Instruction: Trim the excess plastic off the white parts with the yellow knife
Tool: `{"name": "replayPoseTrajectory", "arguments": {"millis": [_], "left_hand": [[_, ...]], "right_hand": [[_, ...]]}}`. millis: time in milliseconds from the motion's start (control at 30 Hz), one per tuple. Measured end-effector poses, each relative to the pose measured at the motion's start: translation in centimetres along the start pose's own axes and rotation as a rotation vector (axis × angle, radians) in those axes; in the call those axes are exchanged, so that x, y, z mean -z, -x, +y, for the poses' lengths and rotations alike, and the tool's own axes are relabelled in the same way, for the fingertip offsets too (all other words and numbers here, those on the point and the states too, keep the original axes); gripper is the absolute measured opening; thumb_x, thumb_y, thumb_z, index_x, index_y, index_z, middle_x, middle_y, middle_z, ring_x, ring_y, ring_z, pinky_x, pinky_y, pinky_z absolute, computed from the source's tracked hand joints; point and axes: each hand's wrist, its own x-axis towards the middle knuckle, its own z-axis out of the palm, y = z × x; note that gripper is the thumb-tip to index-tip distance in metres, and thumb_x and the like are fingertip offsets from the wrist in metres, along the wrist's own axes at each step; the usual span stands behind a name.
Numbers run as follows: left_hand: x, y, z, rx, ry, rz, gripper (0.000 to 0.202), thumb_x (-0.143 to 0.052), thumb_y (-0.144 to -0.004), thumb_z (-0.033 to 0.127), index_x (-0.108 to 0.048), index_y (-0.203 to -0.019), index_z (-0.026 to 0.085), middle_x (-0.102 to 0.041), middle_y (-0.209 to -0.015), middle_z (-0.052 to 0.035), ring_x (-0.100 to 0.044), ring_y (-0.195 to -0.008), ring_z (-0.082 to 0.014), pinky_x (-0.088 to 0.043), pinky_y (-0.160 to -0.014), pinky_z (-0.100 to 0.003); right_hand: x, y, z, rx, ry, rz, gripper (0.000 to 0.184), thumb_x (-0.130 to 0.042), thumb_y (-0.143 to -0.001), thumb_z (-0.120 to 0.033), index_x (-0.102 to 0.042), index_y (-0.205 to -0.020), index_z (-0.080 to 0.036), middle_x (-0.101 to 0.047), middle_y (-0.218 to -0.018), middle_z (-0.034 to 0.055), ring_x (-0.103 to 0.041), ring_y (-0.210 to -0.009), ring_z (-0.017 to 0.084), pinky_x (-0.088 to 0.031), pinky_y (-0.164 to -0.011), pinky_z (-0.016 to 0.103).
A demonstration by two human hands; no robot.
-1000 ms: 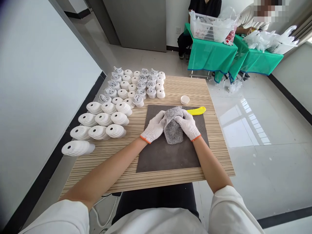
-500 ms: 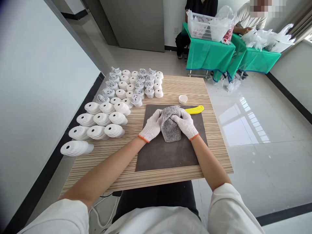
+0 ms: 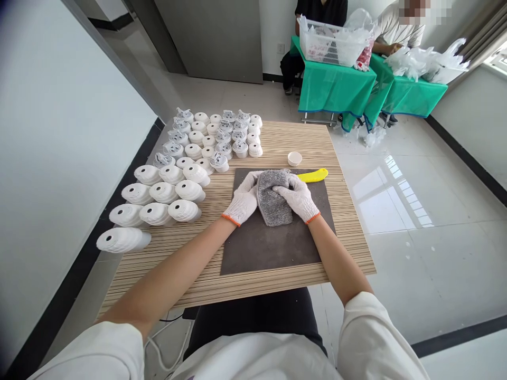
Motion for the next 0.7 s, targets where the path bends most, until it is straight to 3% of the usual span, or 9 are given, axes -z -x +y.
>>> {"name": "replayPoseTrajectory", "arguments": {"millis": [167, 333, 467, 600, 700], "left_hand": [[-0.5, -0.6, -0.7, -0.012, 0.274, 0.003, 0.013, -0.063, -0.086, 0.031, -0.066, -0.094, 0.020, -0.074, -0.110, -0.0051, -0.066, -0.104, -0.0186, -0.051, -0.098, -0.035], [-0.8, -0.4, -0.2, 0.058, 0.365, 0.011, 0.005, -0.062, -0.074, 0.020, -0.060, -0.078, 0.019, -0.075, -0.100, -0.0030, -0.066, -0.094, -0.0159, -0.054, -0.086, -0.031], [-0.8, -0.4, 0.3, 0.113, 0.405, 0.053, 0.008, -0.064, -0.069, 0.023, -0.058, -0.070, 0.019, -0.074, -0.089, -0.0030, -0.065, -0.086, -0.0162, -0.053, -0.074, -0.029], [-0.7, -0.7, 0.5, 0.187, 0.435, 0.049, 0.006, -0.063, -0.069, 0.024, -0.062, -0.073, 0.019, -0.066, -0.073, 0.0000, -0.054, -0.060, -0.0105, -0.043, -0.055, -0.025], [-0.6, -1.0, 0.3, 0.199, 0.446, 0.044, 0.013, -0.062, -0.072, 0.024, -0.065, -0.084, 0.019, -0.058, -0.065, 0.0039, -0.046, -0.051, -0.0076, -0.035, -0.050, -0.022]], "right_hand": [[-0.3, 0.2, -0.1, -0.013, -0.007, 0.027, 0.025, -0.067, -0.076, -0.043, -0.075, -0.084, -0.022, -0.074, -0.106, 0.0016, -0.064, -0.108, 0.025, -0.046, -0.107, 0.040], [-0.4, 0.2, 0.1, -0.044, -0.096, 0.027, 0.034, -0.062, -0.079, -0.050, -0.074, -0.085, -0.018, -0.073, -0.093, 0.0031, -0.066, -0.099, 0.025, -0.050, -0.098, 0.039], [-0.5, 0.1, 0.1, -0.074, -0.176, 0.004, 0.041, -0.064, -0.077, -0.053, -0.075, -0.092, -0.016, -0.074, -0.096, 0.0046, -0.066, -0.097, 0.024, -0.051, -0.094, 0.038], [-0.6, 0.0, 0.2, -0.101, -0.219, -0.010, 0.042, -0.066, -0.074, -0.050, -0.076, -0.099, -0.017, -0.075, -0.097, 0.0034, -0.067, -0.098, 0.023, -0.051, -0.095, 0.036], [-0.6, 0.0, 0.1, -0.093, -0.169, -0.004, 0.033, -0.066, -0.073, -0.048, -0.073, -0.085, -0.018, -0.075, -0.094, 0.0027, -0.067, -0.097, 0.023, -0.052, -0.093, 0.035]]}}
